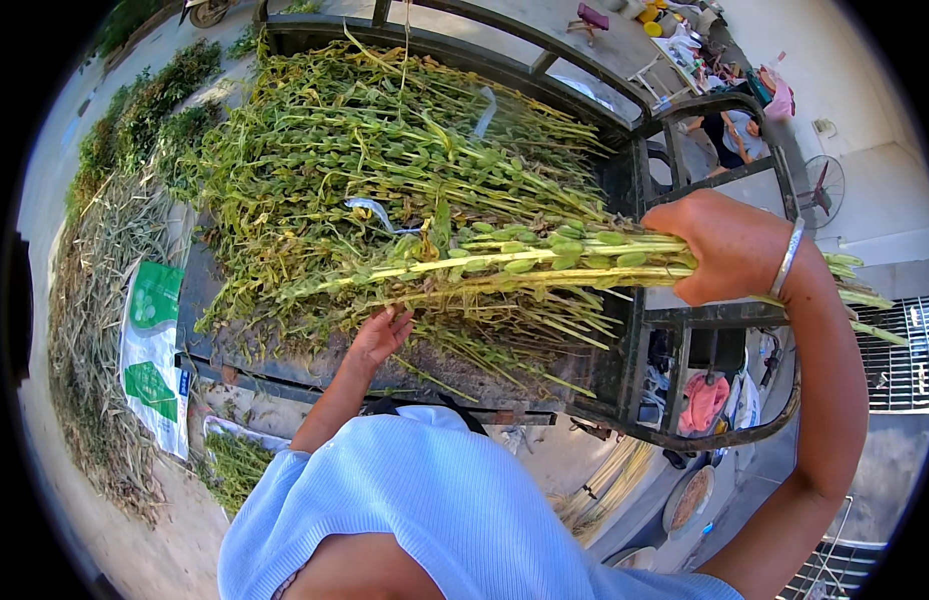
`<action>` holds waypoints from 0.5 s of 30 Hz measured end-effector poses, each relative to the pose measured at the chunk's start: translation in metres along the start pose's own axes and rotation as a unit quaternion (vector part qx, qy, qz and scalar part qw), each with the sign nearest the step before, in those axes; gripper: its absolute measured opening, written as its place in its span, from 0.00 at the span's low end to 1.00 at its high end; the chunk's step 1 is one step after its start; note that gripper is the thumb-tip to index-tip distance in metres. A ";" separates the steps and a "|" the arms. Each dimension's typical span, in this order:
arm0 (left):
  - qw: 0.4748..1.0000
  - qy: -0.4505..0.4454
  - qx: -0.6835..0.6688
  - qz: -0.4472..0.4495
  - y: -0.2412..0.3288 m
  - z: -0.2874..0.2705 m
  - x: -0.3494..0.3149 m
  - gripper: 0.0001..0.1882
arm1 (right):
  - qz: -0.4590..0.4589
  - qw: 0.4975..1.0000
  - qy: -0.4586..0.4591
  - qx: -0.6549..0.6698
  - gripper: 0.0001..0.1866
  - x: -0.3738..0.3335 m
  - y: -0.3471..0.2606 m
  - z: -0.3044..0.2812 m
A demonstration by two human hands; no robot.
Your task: The person gathers long green plant stalks from a vehicle bed, aligns them into bundles, and secures them with white plastic ties. The person repeatedly picks up stalks, arranges them, and ties them to form neat bundles.
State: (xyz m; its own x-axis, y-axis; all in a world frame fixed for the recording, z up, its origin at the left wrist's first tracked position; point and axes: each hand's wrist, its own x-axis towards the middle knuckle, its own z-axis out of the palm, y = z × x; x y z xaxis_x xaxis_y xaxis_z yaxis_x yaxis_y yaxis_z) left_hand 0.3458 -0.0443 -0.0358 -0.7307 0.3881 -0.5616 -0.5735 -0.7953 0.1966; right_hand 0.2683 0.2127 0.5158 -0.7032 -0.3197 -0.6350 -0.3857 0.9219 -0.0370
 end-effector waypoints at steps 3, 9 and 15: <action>0.999 -0.028 -0.042 0.012 0.010 0.012 0.002 0.17 | 0.028 0.999 0.031 -0.009 0.23 -0.028 -0.009 -0.024; 0.994 -0.017 0.089 0.062 0.022 0.044 0.008 0.35 | 0.130 0.977 0.146 -0.088 0.35 -0.100 -0.018 -0.057; 0.993 -0.055 0.016 0.106 0.036 0.061 0.018 0.25 | 0.037 0.987 0.153 -0.021 0.30 -0.119 -0.013 -0.104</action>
State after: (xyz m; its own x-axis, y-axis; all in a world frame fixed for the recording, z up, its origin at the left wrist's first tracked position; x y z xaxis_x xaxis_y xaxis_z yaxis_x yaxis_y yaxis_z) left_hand 0.2896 -0.0379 0.0102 -0.8711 0.2632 -0.4146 -0.4128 -0.8498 0.3278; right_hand 0.2944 0.2156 0.6722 -0.8757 -0.3090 -0.3710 -0.3463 0.9374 0.0367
